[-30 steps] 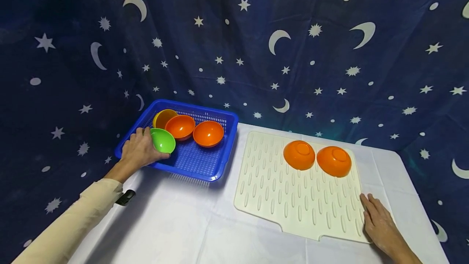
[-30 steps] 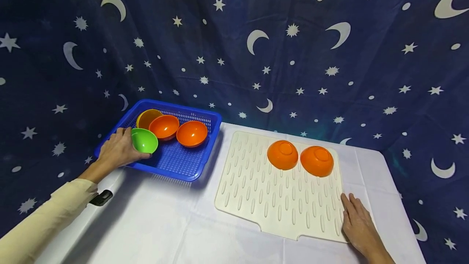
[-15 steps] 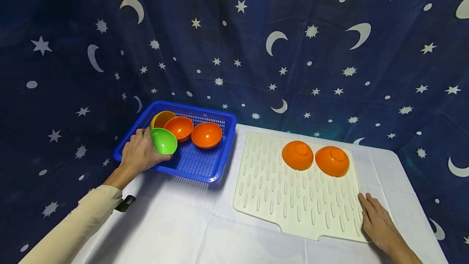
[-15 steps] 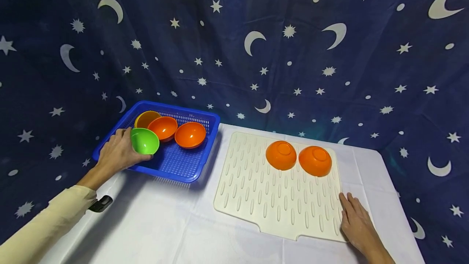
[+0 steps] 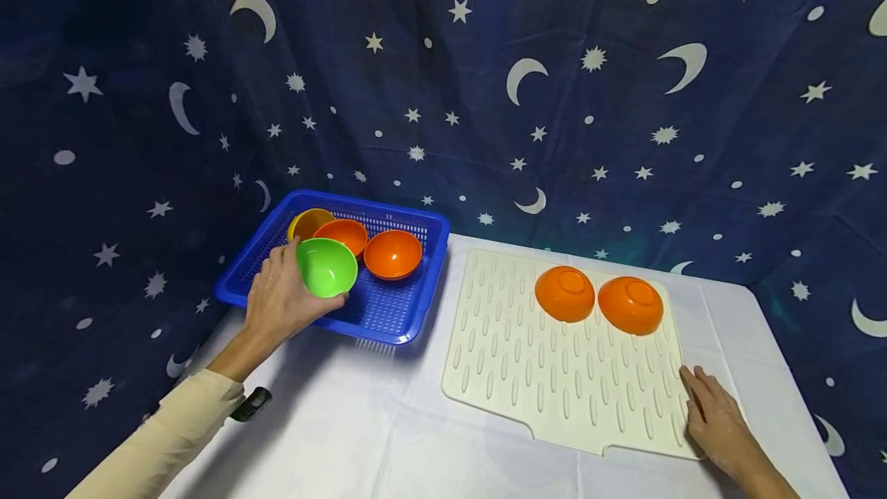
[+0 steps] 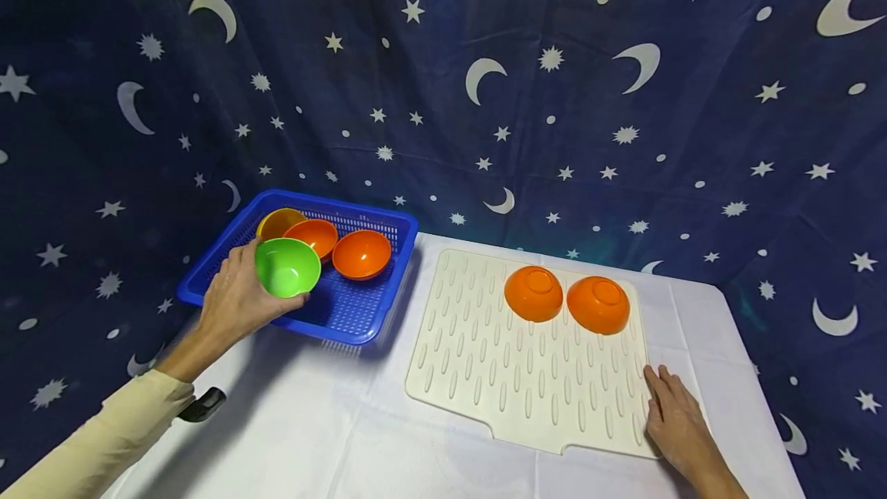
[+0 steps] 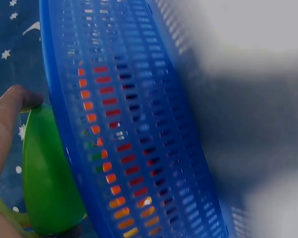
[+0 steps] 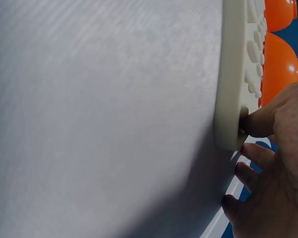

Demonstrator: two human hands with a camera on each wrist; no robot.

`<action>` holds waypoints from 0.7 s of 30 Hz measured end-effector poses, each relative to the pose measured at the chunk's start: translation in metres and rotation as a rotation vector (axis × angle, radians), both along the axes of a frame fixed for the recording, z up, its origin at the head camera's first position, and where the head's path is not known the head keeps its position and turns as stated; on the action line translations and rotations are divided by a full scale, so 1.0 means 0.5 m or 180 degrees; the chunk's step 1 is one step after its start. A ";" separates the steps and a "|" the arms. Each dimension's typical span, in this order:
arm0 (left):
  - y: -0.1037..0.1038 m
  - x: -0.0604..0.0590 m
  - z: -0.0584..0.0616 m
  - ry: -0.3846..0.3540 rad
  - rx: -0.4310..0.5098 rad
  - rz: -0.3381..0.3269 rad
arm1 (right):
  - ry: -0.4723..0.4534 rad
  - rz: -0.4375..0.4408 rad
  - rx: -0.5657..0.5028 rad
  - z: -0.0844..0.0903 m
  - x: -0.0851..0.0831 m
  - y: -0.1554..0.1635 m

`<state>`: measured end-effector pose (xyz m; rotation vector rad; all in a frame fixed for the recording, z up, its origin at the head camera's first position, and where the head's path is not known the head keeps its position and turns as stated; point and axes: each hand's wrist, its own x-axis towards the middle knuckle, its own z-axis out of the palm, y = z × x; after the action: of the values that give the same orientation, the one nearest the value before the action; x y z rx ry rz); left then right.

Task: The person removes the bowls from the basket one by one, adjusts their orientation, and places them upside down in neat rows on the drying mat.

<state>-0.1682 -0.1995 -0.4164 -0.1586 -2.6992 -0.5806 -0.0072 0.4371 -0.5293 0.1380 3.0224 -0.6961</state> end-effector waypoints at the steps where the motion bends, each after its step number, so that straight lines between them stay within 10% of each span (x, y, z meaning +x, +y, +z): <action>1: 0.005 0.001 -0.001 0.0015 0.0021 0.0002 | 0.0052 -0.0004 -0.0020 0.001 0.000 -0.001; 21: 0.083 0.033 -0.006 -0.0035 0.0174 -0.0167 | 0.0061 -0.0020 0.0186 0.000 -0.005 -0.002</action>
<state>-0.1518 -0.1578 -0.4194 -0.2126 -2.6937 -0.6718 -0.0097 0.4359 -0.5295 0.1435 3.0633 -0.6133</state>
